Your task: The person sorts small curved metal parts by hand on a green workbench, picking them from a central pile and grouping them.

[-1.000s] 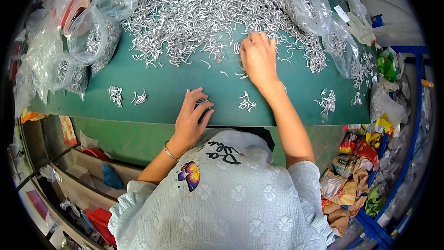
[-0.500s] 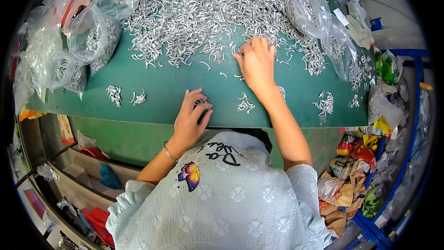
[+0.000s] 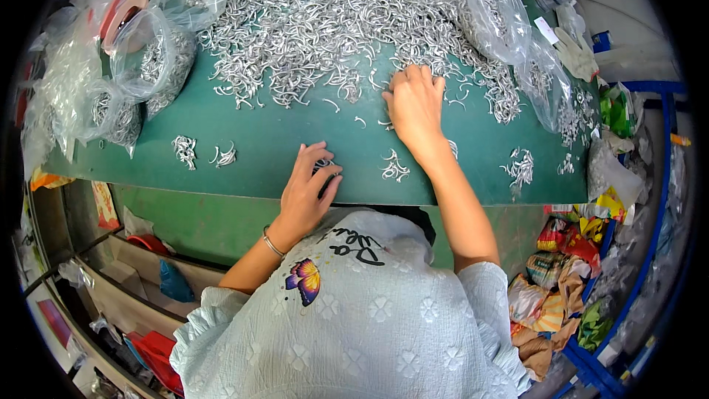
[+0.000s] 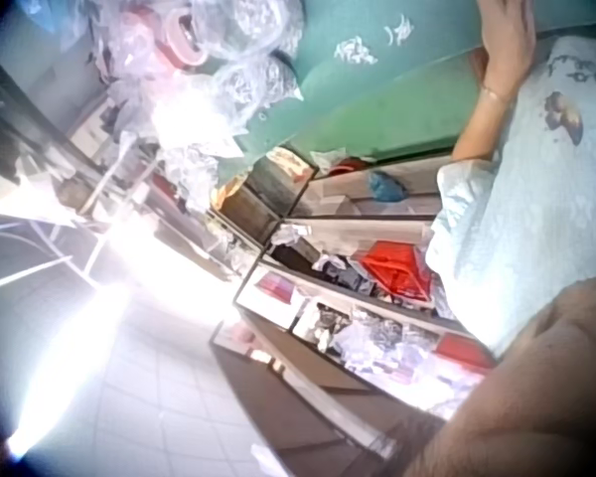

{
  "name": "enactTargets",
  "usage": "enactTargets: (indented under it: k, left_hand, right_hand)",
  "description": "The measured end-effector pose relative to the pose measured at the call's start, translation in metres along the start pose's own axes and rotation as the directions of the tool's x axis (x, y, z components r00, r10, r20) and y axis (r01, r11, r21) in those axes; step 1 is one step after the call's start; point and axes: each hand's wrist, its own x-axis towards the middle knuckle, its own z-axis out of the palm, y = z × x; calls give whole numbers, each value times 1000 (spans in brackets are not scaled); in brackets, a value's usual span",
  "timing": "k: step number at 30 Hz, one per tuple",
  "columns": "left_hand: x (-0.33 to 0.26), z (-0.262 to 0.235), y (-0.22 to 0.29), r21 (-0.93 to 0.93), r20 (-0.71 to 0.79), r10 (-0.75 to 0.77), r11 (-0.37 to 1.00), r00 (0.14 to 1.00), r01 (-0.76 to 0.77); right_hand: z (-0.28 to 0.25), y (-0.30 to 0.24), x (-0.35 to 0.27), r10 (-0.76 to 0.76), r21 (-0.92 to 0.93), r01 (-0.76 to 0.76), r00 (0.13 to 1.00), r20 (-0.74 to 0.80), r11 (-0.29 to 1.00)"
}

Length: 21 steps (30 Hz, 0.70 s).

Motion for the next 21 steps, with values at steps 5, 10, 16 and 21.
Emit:
enactTargets:
  k: [5,10,16,21]
  left_hand:
    - [-1,1,0,6,-7,-3,1000,1000,3]
    - [0,1,0,7,-2,-5,1000,1000,5]
    - [-2,2,-1,-4,-3,-11,1000,1000,11]
    - [3,-1,7,-53,-46,-58,997,997,55]
  right_hand:
    - [2,-3,3,-38,22,41,994,-98,999]
    - [11,2,11,-93,-11,92,986,-136,996]
    - [-18,-19,-9,-131,307,146,989,-68,941]
    - [-12,-48,-27,-391,596,124,855,342,793]
